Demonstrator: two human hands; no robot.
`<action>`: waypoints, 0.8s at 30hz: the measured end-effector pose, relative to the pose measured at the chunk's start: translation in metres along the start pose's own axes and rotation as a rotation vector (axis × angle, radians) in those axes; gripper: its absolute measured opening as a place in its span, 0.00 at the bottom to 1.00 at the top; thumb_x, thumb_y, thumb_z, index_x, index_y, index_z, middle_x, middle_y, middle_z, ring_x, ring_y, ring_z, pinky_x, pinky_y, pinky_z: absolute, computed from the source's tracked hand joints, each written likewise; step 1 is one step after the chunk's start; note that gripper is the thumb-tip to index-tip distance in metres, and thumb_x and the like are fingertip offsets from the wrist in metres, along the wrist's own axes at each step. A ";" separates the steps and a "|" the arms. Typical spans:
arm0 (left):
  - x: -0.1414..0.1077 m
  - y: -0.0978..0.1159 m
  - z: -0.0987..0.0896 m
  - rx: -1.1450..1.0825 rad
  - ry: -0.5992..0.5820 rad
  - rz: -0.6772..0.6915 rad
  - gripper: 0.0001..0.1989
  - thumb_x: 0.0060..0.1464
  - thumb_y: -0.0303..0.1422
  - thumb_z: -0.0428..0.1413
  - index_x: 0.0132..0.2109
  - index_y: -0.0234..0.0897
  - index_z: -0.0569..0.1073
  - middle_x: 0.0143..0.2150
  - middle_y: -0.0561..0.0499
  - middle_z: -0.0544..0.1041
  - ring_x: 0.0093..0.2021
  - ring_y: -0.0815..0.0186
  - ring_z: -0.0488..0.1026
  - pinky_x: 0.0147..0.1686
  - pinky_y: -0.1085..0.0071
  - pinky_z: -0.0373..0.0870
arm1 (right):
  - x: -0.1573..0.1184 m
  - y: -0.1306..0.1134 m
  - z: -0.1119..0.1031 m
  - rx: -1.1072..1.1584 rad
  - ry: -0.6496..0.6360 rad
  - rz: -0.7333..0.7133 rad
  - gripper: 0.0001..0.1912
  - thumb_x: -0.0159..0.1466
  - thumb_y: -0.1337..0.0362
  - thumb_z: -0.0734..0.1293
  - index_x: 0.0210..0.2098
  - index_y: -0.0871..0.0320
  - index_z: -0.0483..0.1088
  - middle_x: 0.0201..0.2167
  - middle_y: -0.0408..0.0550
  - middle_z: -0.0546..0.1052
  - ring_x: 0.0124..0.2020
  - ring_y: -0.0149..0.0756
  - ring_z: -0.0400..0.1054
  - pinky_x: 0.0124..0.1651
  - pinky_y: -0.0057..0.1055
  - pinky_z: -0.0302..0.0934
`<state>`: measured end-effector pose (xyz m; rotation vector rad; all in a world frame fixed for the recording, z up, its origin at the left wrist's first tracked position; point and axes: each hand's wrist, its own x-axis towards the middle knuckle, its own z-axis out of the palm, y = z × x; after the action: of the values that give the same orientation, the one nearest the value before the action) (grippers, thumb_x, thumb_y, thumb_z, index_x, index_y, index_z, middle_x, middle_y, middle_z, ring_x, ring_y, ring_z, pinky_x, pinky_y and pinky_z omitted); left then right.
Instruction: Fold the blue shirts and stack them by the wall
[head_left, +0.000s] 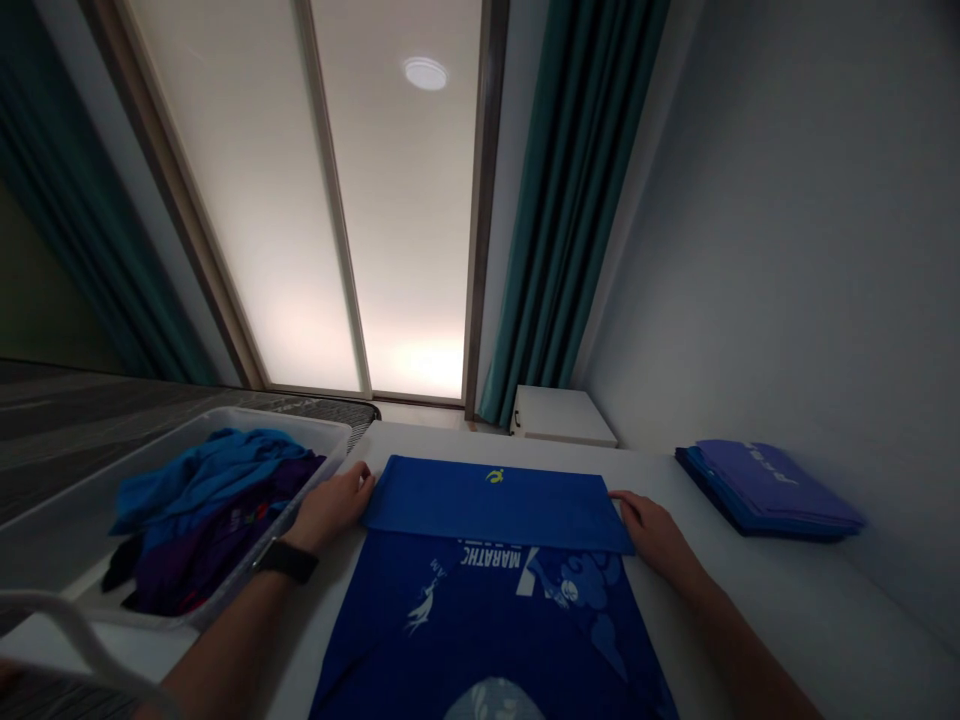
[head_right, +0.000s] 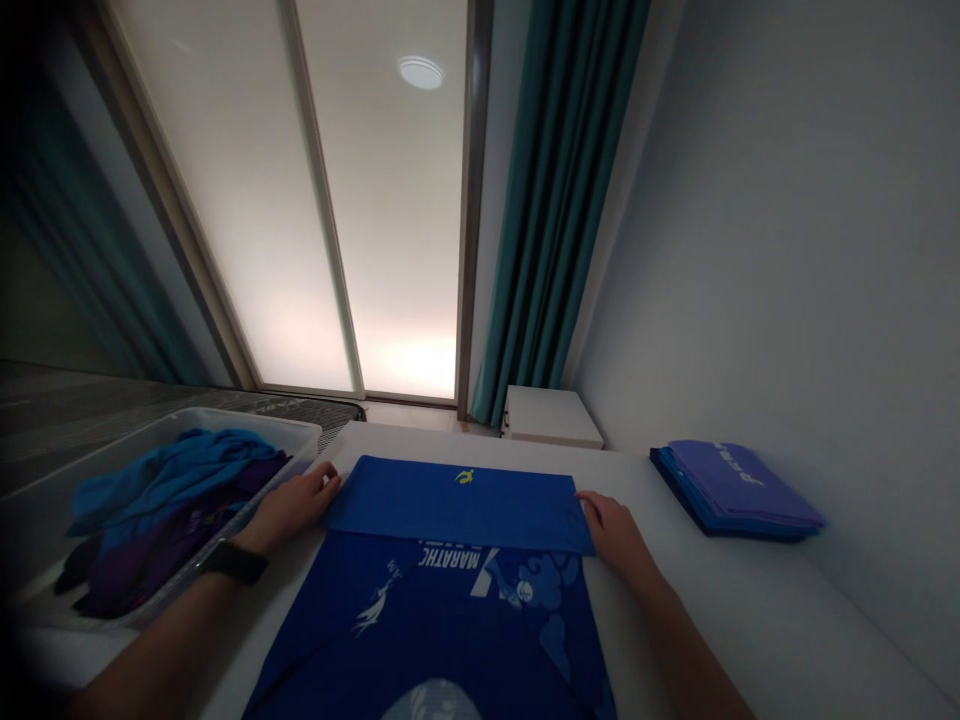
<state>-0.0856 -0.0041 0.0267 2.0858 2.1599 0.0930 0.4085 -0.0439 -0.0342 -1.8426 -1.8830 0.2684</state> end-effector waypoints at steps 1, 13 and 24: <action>-0.001 0.002 -0.001 0.013 0.000 -0.011 0.22 0.63 0.43 0.36 0.48 0.37 0.70 0.43 0.40 0.79 0.44 0.49 0.77 0.37 0.60 0.68 | -0.001 0.000 0.000 -0.010 -0.021 0.011 0.24 0.66 0.58 0.50 0.49 0.56 0.72 0.45 0.52 0.78 0.46 0.44 0.72 0.53 0.41 0.61; -0.008 0.014 0.010 0.126 0.030 0.078 0.20 0.64 0.41 0.40 0.56 0.39 0.66 0.41 0.40 0.79 0.42 0.48 0.77 0.36 0.60 0.68 | -0.006 -0.018 -0.007 -0.017 -0.103 0.001 0.25 0.65 0.55 0.51 0.50 0.56 0.72 0.28 0.47 0.79 0.30 0.42 0.73 0.37 0.36 0.63; -0.002 0.008 0.012 0.084 0.008 0.132 0.17 0.65 0.36 0.41 0.57 0.40 0.63 0.40 0.44 0.79 0.42 0.55 0.77 0.36 0.67 0.68 | -0.008 -0.016 -0.004 -0.102 -0.153 -0.013 0.25 0.66 0.56 0.52 0.56 0.57 0.67 0.28 0.48 0.77 0.33 0.43 0.72 0.34 0.33 0.60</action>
<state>-0.0757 -0.0069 0.0156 2.2771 2.0624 0.0253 0.3956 -0.0537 -0.0252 -1.9242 -2.0452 0.3221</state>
